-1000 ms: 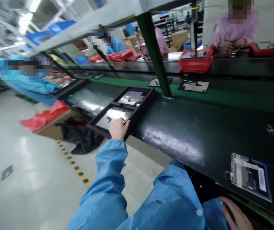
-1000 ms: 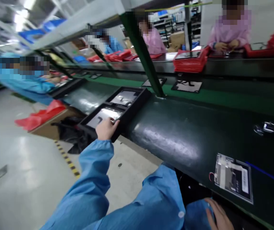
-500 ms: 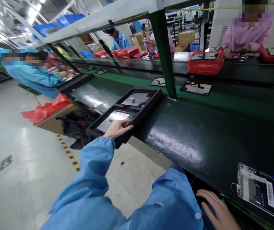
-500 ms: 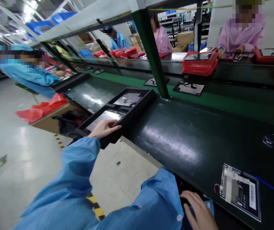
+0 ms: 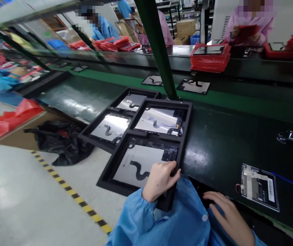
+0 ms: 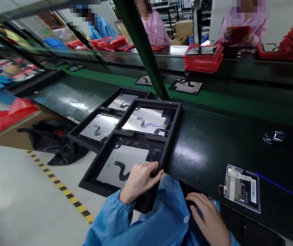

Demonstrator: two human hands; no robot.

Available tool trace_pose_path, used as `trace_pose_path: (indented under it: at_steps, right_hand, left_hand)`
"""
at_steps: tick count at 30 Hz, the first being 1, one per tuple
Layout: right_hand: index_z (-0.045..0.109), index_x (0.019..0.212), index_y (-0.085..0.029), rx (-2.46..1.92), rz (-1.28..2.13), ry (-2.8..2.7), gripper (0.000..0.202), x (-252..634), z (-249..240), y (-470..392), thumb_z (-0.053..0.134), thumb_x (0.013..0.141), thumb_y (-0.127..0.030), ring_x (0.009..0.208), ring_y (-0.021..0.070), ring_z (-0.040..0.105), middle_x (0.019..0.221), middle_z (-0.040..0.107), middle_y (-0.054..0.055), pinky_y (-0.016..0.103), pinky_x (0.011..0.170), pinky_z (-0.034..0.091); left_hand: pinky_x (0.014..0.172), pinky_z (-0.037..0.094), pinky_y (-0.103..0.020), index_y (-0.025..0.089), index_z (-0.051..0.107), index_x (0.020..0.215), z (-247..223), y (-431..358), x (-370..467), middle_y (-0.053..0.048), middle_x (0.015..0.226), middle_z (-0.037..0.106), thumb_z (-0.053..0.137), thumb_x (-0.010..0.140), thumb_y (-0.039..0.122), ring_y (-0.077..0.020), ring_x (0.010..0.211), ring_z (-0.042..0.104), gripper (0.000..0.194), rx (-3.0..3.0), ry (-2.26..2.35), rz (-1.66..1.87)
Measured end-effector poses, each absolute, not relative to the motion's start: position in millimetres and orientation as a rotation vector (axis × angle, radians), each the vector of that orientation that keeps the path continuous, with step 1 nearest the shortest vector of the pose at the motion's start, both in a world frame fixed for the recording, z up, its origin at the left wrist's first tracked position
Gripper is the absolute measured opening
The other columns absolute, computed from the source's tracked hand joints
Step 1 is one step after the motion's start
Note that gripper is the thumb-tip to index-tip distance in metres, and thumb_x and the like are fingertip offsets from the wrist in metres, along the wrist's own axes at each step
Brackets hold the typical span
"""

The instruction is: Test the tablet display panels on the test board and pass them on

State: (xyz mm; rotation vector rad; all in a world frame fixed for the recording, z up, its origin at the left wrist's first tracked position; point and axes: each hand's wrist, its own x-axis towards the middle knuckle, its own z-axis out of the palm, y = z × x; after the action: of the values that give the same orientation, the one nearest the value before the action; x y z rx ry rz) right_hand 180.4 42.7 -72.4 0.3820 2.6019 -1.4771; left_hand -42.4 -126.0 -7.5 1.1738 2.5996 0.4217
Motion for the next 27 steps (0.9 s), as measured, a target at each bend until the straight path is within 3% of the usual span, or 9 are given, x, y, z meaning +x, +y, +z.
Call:
trace_pose_path:
  at_steps: [6,15,17,19,22,24,27]
  right_hand:
    - [0.069,0.123,-0.027,0.405,-1.489,2.617,0.035,184,-68,42,0.042,0.103,-0.039,0.122,0.0193,0.065,0.128,0.070,0.007,0.034,0.108,0.052]
    - [0.070,0.122,-0.030,0.464,-1.451,2.702,0.032,201,-45,40,0.046,0.102,-0.036,0.119,0.0197,0.068,0.128,0.071,0.005,0.029,0.101,0.057]
    - [0.070,0.121,-0.031,0.468,-1.448,2.727,0.031,205,-41,42,0.047,0.102,-0.036,0.119,0.0194,0.068,0.128,0.071,0.004,0.029,0.102,0.057]
    - [0.071,0.120,-0.031,0.468,-1.447,2.766,0.030,207,-37,47,0.047,0.102,-0.036,0.118,0.0193,0.068,0.126,0.072,0.003,0.031,0.104,0.056]
    - [0.071,0.119,-0.032,0.478,-1.450,2.810,0.029,206,-33,54,0.048,0.102,-0.034,0.116,0.0189,0.069,0.123,0.073,0.002,0.033,0.104,0.056]
    - [0.070,0.117,-0.031,0.479,-1.471,2.825,0.027,202,-33,56,0.048,0.102,-0.033,0.116,0.0181,0.069,0.122,0.073,0.002,0.031,0.101,0.057]
    - [0.069,0.117,-0.029,0.405,-1.488,2.807,0.027,188,-37,49,0.047,0.102,-0.030,0.114,0.0180,0.069,0.121,0.073,0.004,0.031,0.099,0.058]
  left_hand:
    - [0.055,0.028,-0.028,0.023,0.030,0.063,-31,-102,-29,0.001,0.055,0.051,0.049,0.085,0.032,-0.0157,0.053,0.053,0.031,1.273,2.399,0.490]
    - [0.055,0.030,-0.030,0.023,0.033,0.059,-33,-103,-93,0.001,0.052,0.051,0.056,0.084,0.042,-0.0172,0.052,0.053,0.039,1.292,2.454,0.365]
    - [0.056,0.033,-0.029,0.023,0.041,0.061,-28,-111,-99,0.001,0.055,0.054,0.057,0.087,0.047,-0.0166,0.054,0.054,0.039,1.302,2.404,0.394]
    - [0.061,0.040,-0.029,0.022,0.055,0.071,-22,-124,-111,-0.001,0.067,0.063,0.054,0.090,0.052,-0.0178,0.063,0.060,0.035,1.289,2.350,0.461]
    - [0.085,0.049,-0.035,0.020,0.065,0.102,-16,-150,-143,-0.010,0.102,0.071,0.043,0.097,0.046,-0.0259,0.095,0.066,0.035,1.130,2.588,0.483]
    - [0.097,0.047,-0.045,0.015,0.063,0.119,-19,-168,-164,-0.018,0.123,0.066,0.041,0.096,0.037,-0.0347,0.116,0.059,0.038,0.891,2.889,0.273]
    - [0.102,0.043,-0.056,0.007,0.054,0.137,-28,-185,-179,-0.025,0.140,0.055,0.041,0.095,0.032,-0.0431,0.128,0.051,0.051,0.632,3.046,-0.063]
